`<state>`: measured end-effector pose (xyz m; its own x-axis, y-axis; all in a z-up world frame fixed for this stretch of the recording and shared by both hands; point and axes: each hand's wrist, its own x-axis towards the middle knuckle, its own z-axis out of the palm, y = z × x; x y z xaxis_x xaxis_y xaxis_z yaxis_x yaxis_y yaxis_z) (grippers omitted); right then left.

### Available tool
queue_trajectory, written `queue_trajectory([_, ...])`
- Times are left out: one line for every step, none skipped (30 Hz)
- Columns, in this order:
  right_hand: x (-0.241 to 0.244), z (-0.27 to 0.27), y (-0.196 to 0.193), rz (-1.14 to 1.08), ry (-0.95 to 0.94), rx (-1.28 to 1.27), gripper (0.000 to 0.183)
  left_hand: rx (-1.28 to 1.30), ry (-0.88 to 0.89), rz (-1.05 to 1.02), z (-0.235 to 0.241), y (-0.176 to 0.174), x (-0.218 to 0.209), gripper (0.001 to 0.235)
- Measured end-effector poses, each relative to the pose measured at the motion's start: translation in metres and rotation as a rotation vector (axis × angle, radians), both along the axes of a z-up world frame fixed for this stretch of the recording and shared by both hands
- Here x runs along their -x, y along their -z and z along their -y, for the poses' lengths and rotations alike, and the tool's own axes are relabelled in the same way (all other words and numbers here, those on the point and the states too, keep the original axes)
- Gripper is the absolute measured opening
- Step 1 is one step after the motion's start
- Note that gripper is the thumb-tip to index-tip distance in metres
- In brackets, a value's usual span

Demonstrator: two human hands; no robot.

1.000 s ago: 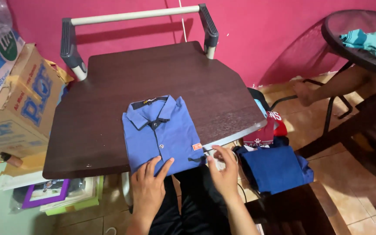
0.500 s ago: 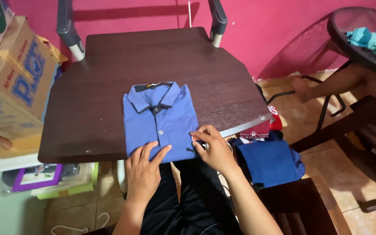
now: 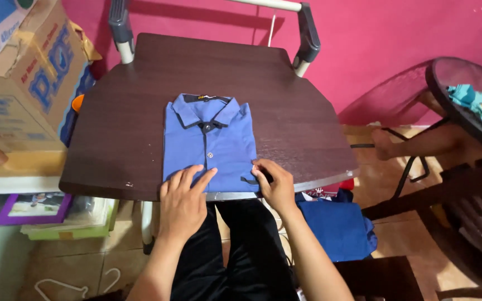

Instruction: Folding a blue button-down shirt neatly on a flat surface, including folding sleeves, aligning edges, and smoothing the fabric.

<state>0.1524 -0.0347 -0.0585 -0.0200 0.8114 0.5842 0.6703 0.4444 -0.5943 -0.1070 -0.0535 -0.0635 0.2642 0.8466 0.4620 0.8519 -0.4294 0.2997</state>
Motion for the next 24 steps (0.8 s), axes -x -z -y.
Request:
queue_trajectory([0.002, 0.001, 0.001, 0.01, 0.035, -0.033, 0.016, -0.021, -0.011, 0.0, 0.0, 0.002, -0.001, 0.058])
queue_trajectory([0.003, 0.004, 0.003, 0.02, 0.072, -0.062, 0.015, -0.038, -0.019, 0.0, 0.002, 0.004, -0.001, 0.058])
queue_trajectory([0.004, 0.004, 0.002, 0.029, 0.065, -0.053, 0.015, -0.03, -0.025, 0.009, 0.001, 0.006, -0.001, 0.058])
queue_trajectory([0.005, 0.004, 0.002, 0.02, 0.071, -0.056, 0.015, -0.044, -0.029, 0.006, 0.0, 0.007, -0.001, 0.058])
queue_trajectory([0.005, 0.004, 0.0, 0.011, 0.078, -0.059, 0.016, -0.058, -0.034, 0.003, 0.0, 0.008, -0.002, 0.058])
queue_trajectory([0.007, 0.005, -0.003, 0.014, 0.073, -0.056, 0.016, -0.055, -0.039, 0.005, 0.001, 0.007, -0.002, 0.058])
queue_trajectory([0.007, 0.007, -0.008, -0.018, 0.045, -0.044, 0.014, -0.051, -0.036, 0.011, 0.003, 0.006, -0.002, 0.059])
queue_trajectory([0.008, 0.006, -0.012, -0.055, 0.022, -0.039, 0.013, -0.055, -0.028, 0.011, 0.001, 0.004, -0.002, 0.059])
queue_trajectory([0.007, 0.004, -0.012, -0.057, 0.022, -0.044, 0.013, -0.06, -0.028, 0.009, 0.001, 0.002, -0.001, 0.059])
queue_trajectory([0.006, 0.004, -0.01, -0.088, 0.011, -0.022, 0.013, -0.026, -0.024, -0.001, 0.001, 0.0, -0.001, 0.059])
queue_trajectory([0.004, 0.004, -0.009, -0.12, 0.001, 0.0, 0.012, 0.009, -0.02, -0.012, 0.002, -0.002, -0.001, 0.06])
queue_trajectory([0.003, 0.003, -0.01, -0.127, 0.005, -0.008, 0.012, 0.001, -0.015, -0.019, 0.001, -0.005, -0.001, 0.06])
queue_trajectory([0.002, 0.001, -0.011, -0.145, -0.004, 0.013, 0.013, 0.06, -0.001, -0.021, -0.001, -0.009, -0.001, 0.061])
queue_trajectory([0.002, 0.003, -0.011, -0.165, -0.014, 0.038, 0.013, 0.125, 0.012, -0.025, 0.001, -0.011, 0.0, 0.062])
queue_trajectory([0.001, 0.003, -0.011, -0.174, -0.01, 0.036, 0.013, 0.123, 0.015, -0.034, 0.002, -0.019, 0.0, 0.062])
queue_trajectory([-0.001, 0.003, -0.013, -0.191, -0.03, 0.07, 0.013, 0.194, 0.026, -0.051, 0.002, -0.028, -0.001, 0.062])
queue_trajectory([-0.003, 0.002, -0.015, -0.208, -0.05, 0.104, 0.014, 0.265, 0.036, -0.068, 0.003, -0.037, -0.002, 0.062])
queue_trajectory([-0.004, 0.003, -0.016, -0.216, -0.047, 0.099, 0.014, 0.26, 0.038, -0.077, 0.002, -0.043, -0.003, 0.062])
queue_trajectory([-0.004, 0.003, -0.016, -0.216, -0.041, 0.119, 0.016, 0.336, 0.044, -0.085, 0.002, -0.048, -0.005, 0.062])
queue_trajectory([-0.005, 0.005, -0.017, -0.218, -0.033, 0.141, 0.018, 0.414, 0.05, -0.096, 0.003, -0.053, -0.005, 0.062])
queue_trajectory([-0.004, 0.006, -0.018, -0.23, -0.03, 0.137, 0.018, 0.411, 0.051, -0.108, 0.004, -0.059, -0.006, 0.062])
queue_trajectory([-0.003, 0.006, -0.02, -0.231, -0.034, 0.159, 0.016, 0.434, 0.055, -0.122, 0.003, -0.064, -0.007, 0.061])
queue_trajectory([-0.003, 0.007, -0.021, -0.232, -0.038, 0.181, 0.017, 0.457, 0.057, -0.136, 0.002, -0.069, -0.009, 0.062])
queue_trajectory([-0.004, 0.006, -0.021, -0.244, -0.031, 0.18, 0.017, 0.457, 0.063, -0.15, -0.002, -0.069, -0.011, 0.062])
